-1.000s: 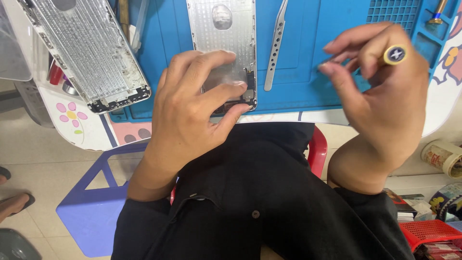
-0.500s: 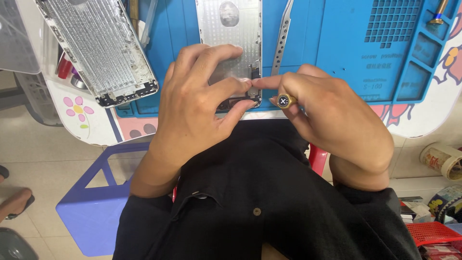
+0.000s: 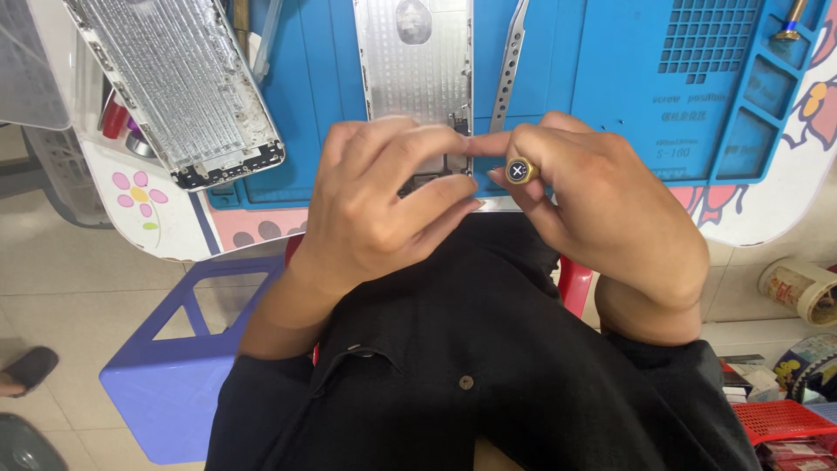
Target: Replacing or adjusting internal components of a disassembled smartphone using precision tools.
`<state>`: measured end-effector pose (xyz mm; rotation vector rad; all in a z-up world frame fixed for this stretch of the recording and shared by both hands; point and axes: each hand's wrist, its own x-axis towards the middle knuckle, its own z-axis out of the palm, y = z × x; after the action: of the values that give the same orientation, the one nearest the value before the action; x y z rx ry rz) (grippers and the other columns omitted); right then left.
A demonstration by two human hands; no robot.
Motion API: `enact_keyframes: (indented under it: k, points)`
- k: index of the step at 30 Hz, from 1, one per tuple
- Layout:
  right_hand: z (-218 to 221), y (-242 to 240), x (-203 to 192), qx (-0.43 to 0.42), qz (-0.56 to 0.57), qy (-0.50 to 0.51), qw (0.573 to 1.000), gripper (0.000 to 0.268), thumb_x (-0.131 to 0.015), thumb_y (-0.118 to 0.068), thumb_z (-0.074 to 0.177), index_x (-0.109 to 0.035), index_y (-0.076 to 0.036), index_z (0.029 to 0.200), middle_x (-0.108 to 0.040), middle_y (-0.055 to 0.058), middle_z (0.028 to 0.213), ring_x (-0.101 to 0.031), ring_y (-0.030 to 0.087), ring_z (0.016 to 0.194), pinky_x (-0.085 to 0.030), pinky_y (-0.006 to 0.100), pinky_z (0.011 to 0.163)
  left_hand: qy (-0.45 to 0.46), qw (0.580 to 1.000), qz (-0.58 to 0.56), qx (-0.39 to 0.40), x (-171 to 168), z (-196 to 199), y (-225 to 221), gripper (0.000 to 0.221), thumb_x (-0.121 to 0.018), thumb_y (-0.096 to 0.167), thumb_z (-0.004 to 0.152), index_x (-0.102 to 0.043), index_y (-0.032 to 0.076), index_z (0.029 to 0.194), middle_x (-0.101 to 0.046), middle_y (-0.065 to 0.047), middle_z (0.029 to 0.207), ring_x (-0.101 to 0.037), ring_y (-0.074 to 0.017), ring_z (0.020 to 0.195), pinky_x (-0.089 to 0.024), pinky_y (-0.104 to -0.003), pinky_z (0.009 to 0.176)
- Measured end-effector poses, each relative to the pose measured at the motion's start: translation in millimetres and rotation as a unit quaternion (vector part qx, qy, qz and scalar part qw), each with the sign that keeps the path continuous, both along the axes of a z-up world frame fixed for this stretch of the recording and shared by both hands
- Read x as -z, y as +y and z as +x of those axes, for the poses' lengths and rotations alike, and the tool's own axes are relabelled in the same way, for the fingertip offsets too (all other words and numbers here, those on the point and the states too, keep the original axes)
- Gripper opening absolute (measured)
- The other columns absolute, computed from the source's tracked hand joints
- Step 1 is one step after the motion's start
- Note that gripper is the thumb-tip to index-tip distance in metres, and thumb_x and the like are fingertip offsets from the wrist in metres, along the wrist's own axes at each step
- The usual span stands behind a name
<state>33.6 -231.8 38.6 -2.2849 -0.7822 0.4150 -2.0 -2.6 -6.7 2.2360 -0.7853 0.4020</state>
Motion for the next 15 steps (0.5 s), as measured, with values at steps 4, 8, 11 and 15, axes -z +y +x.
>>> enact_keyframes:
  k: [4,8,11,15]
  points:
    - [1,-3,2,0.013,0.033,0.015,0.999,0.024,-0.070,0.005,0.089,-0.048,-0.001,0.086,-0.076,0.008,0.115,-0.062,0.023,0.072,-0.049,0.034,0.060,-0.036,0.999,0.006,-0.004,9,-3,-10,0.017,-0.086,0.021,0.093,-0.076,0.016,0.105,-0.065,0.003,0.122,-0.060,-0.0175,0.110,-0.042,-0.037,0.091]
    - [3,-7,5,0.016,0.039,0.036,0.998,0.024,-0.069,0.008,0.086,-0.047,-0.002,0.087,-0.075,0.009,0.101,-0.064,0.018,0.066,-0.049,0.030,0.058,-0.061,0.998,0.007,-0.029,9,-3,-16,0.018,-0.085,0.020,0.095,-0.076,0.016,0.110,-0.065,0.005,0.121,-0.060,-0.0167,0.107,-0.040,-0.035,0.088]
    - [4,-5,5,0.023,0.036,0.028,0.999,0.028,-0.070,0.008,0.088,-0.044,-0.002,0.084,-0.077,0.010,0.101,-0.060,0.018,0.058,-0.046,0.030,0.054,-0.076,0.996,0.007,-0.042,13,-3,-17,0.021,-0.086,0.024,0.093,-0.076,0.015,0.110,-0.066,0.004,0.118,-0.060,-0.0175,0.104,-0.040,-0.036,0.085]
    - [5,-5,6,0.023,0.069,0.034,0.997,0.033,-0.070,0.004,0.091,-0.040,-0.004,0.081,-0.078,0.010,0.108,-0.058,0.014,0.055,-0.045,0.027,0.051,-0.077,0.996,0.007,-0.052,17,-3,-18,0.020,-0.087,0.023,0.092,-0.075,0.013,0.106,-0.067,0.004,0.114,-0.061,-0.0170,0.102,-0.040,-0.035,0.083]
